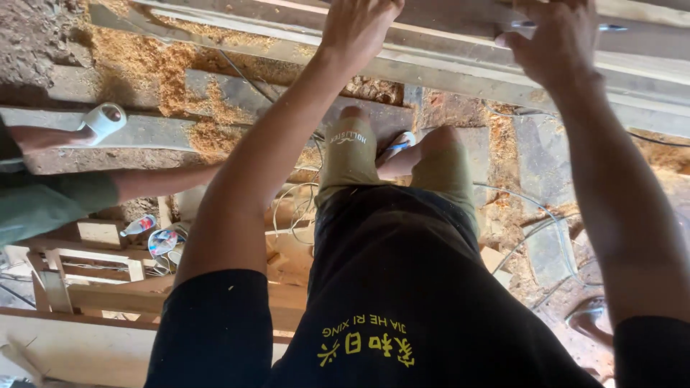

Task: The person marks a long wooden plank with a pen, using a metal square to draw straight lines. They align the square along the plank and draw lines along its edge to create precise markings.

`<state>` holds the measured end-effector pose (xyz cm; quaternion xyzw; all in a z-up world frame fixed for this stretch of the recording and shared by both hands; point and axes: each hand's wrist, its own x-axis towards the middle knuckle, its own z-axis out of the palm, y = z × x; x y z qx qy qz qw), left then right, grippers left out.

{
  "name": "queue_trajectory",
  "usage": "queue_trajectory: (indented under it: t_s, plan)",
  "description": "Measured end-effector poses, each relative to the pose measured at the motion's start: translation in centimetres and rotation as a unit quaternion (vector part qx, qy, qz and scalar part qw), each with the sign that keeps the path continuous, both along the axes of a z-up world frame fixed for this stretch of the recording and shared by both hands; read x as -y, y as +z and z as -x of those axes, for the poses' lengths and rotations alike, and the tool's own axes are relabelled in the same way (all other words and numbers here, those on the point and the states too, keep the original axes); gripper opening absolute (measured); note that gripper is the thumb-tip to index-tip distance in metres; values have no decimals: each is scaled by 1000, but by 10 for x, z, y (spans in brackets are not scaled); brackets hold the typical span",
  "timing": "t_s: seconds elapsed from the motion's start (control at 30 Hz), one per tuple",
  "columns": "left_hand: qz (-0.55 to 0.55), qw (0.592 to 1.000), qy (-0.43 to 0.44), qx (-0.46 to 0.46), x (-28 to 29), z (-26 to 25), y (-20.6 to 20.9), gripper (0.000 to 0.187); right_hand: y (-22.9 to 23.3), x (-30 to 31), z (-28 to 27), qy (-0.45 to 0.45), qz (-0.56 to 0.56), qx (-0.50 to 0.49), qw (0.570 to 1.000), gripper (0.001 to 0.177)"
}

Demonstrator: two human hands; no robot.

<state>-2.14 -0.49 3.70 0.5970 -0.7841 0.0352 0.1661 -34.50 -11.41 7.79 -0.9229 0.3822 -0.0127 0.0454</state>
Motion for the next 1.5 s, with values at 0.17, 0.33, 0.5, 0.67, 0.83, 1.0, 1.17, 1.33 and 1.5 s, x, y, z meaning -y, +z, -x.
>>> queue_trajectory:
  t_s: [0.17, 0.33, 0.5, 0.67, 0.83, 1.0, 1.17, 1.33, 1.5]
  plan:
    - [-129, 985, 115, 26, 5, 22, 6, 36, 29, -28, -10, -59, 23, 17, 998, 67]
    - [-183, 972, 79, 123, 19, 23, -11, 13, 47, -106, 32, -101, 13, 165, 981, 44]
    - [-172, 942, -5, 288, 37, 24, -30, 19, 48, -188, 90, -175, -121, 177, 961, 28]
    - [-199, 949, 3, 246, 34, 26, -20, 28, 71, -201, 89, -246, -247, 113, 931, 62]
    - [-153, 970, 181, 53, 11, 37, 41, 17, 66, -133, 19, -110, -184, 66, 975, 54]
    - [-227, 942, 244, 35, 4, 44, 50, 12, 33, -70, -51, 75, -95, 33, 992, 77]
    - [-296, 922, 247, 35, 5, 47, 16, 43, 11, -40, -78, 150, -71, -22, 986, 85]
    - [-54, 904, 378, -195, -14, 16, 25, 38, 27, -32, -84, 172, -86, -16, 981, 73]
    - [16, 883, 459, -95, 13, -18, 7, 17, 30, -33, -88, 183, -84, 5, 979, 72]
